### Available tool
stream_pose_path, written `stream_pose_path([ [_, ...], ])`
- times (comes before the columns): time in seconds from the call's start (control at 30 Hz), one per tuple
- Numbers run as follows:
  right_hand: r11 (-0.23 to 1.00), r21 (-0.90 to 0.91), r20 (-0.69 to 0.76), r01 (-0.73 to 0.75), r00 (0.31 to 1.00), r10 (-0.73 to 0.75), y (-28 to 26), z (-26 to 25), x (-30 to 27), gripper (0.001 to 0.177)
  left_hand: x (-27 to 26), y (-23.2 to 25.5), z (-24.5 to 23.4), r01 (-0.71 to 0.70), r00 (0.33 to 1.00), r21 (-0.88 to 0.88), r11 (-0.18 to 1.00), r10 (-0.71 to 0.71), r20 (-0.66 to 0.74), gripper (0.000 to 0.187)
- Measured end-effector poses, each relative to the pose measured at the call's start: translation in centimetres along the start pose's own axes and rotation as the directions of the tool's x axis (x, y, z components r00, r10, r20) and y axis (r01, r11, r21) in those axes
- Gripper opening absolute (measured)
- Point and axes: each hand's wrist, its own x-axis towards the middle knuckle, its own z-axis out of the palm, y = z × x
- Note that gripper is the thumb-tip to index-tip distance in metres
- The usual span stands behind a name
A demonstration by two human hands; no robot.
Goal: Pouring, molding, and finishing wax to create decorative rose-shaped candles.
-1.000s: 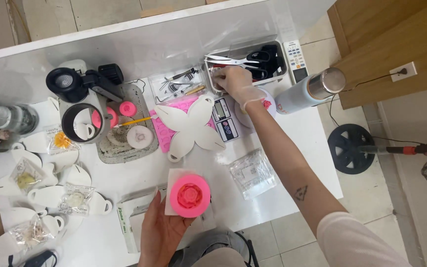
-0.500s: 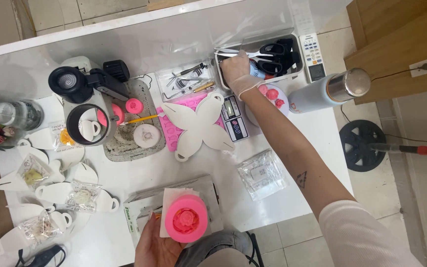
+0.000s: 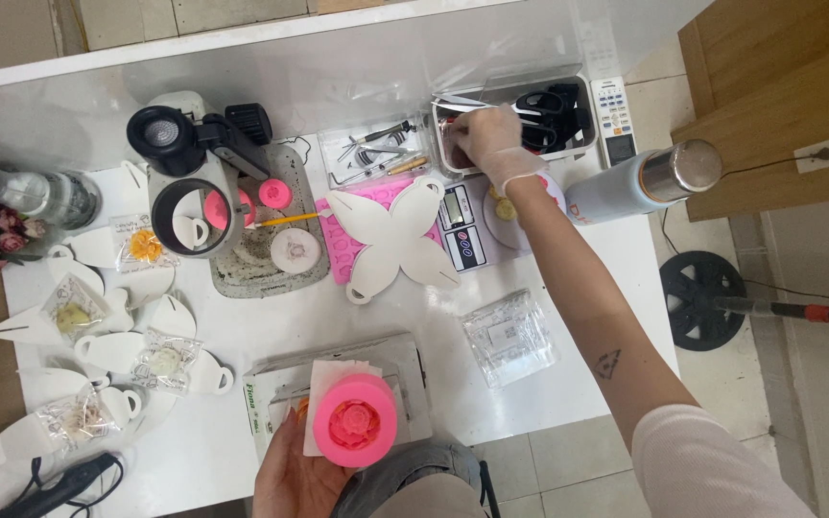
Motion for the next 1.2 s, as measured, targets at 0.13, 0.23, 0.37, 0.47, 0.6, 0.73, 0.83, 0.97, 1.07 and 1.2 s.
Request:
stream_pose_path([
  [0.13,0.913,0.337,-0.046,-0.231,0.964,0.261,1.0,-4.8,-3.7,0.019,-1.0,0.0,-0.2,-0.015,0.999,0.039,0.999,0.017,-0.040,0.065],
  [0.23,0.337,0.931,0.053,-0.141,0.965,0.257,0.5,-8.7,-5.7,0.023,-1.0,-0.3,-1.9,-0.037,0.998,0.021,0.999,0.036,0.052,0.066],
  [0.37,-0.011,0.960,0.280,-0.281,0.947,0.156,-4.3,-15.2,-8.5,0.026,-1.3,-1.5,-5.0,-0.037,0.999,-0.075,0.996,0.039,0.025,0.073],
  [0.47,-0.238,0.925,0.292,-0.296,0.955,-0.053,-8.2,-16.4,-9.8,0.016,-1.7,-2.1,-7.4,-0.096,0.994,-0.152,0.984,0.102,0.033,0.072],
  [0.6,-0.248,0.929,0.164,-0.275,0.905,-0.393,-17.4,-16.8,-12.5,0.021,-3.6,-3.0,-10.4,-0.315,0.920,-0.271,0.910,0.363,0.150,0.057],
  [0.73,-0.192,0.883,0.265,-0.429,0.792,-0.550,-29.8,-16.7,-16.8,0.018,-5.7,-3.5,-14.9,-0.438,0.852,-0.427,0.791,0.517,0.083,0.054],
  [0.83,-0.057,0.876,0.349,-0.479,0.711,-0.610,-38.3,-16.0,-21.0,0.022,-8.3,-3.5,-18.6,-0.538,0.780,-0.472,0.699,0.625,0.037,0.052],
  [0.97,0.116,0.901,0.373,-0.418,0.609,-0.699,-48.9,-15.5,-27.3,0.040,-10.2,-4.8,-25.2,-0.654,0.708,-0.504,0.565,0.692,-0.143,0.052],
  [1.07,0.271,0.963,0.213,0.019,0.565,-0.797,-55.3,-15.9,-31.4,0.066,-11.9,-5.1,-29.5,-0.712,0.655,-0.523,0.469,0.711,-0.255,0.053],
  [1.2,0.147,0.895,-0.030,0.422,0.385,-0.922,-60.4,-14.7,-35.2,0.092,-13.9,-5.5,-34.0,-0.718,0.631,-0.577,0.389,0.714,-0.304,0.055],
])
